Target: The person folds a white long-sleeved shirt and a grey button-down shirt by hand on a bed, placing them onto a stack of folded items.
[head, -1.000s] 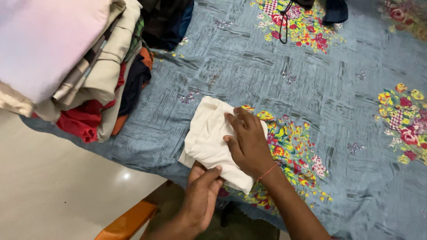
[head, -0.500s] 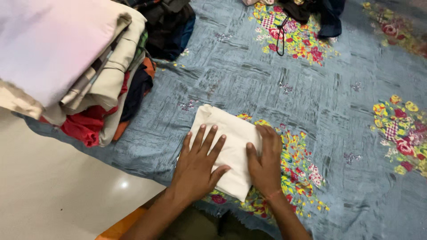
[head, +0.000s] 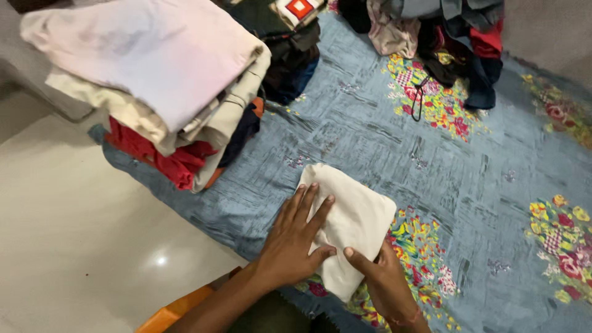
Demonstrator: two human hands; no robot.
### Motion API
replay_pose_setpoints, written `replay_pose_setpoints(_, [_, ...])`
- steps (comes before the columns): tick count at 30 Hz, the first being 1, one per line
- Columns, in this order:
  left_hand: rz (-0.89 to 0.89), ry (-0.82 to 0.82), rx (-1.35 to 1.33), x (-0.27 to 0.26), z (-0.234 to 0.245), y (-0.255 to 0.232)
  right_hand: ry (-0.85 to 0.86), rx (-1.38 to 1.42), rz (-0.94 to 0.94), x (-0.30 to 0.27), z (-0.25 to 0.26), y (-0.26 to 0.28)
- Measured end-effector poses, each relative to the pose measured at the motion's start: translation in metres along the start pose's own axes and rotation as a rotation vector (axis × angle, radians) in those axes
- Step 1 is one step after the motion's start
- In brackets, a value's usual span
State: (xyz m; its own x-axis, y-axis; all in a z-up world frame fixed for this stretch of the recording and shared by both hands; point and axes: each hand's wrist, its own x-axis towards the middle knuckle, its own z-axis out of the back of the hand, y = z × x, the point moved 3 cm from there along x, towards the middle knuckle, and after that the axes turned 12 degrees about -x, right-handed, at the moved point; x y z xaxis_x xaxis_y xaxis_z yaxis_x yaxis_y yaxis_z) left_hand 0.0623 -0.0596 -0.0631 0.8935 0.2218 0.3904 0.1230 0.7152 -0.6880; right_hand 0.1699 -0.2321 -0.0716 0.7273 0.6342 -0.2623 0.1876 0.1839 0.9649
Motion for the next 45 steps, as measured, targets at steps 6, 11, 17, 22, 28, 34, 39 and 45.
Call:
replay_pose_setpoints(6, [-0.076, -0.284, -0.508, -0.008, 0.056, 0.003, 0.211, -0.355, 0.262, -0.012, -0.015, 0.09])
replay_pose_setpoints(11, [-0.04, -0.678, -0.991, -0.023, 0.126, -0.012, 0.594, -0.419, 0.613, -0.013, -0.056, 0.221])
replay_pose_setpoints(17, [-0.241, -0.965, -0.77, 0.005, 0.247, -0.032, 0.454, -0.334, 0.939, 0.079, -0.174, 0.331])
replay_pose_setpoints(22, [0.008, -0.863, -1.262, 0.039, 0.274, -0.007, 0.048, -0.898, 1.452, 0.148, -0.235, 0.313])
replay_pose_setpoints(28, [-0.11, -0.944, -1.081, 0.0, 0.237, -0.009, 0.134, -1.135, 1.467, 0.116, -0.217, 0.247])
replay_pose_setpoints(34, [-0.22, -0.983, -0.15, -0.033, 0.156, -0.06, -0.032, -1.05, 1.399, 0.068, -0.142, 0.188])
replay_pose_setpoints(39, [-0.389, -0.411, -0.287, 0.004, 0.083, -0.056, -0.01, -1.181, 1.078, 0.094, -0.039, 0.091])
replay_pose_setpoints(45, [-0.249, -0.242, -0.532, 0.107, -0.011, -0.031, -0.198, -0.647, 0.607, 0.116, 0.066, 0.002])
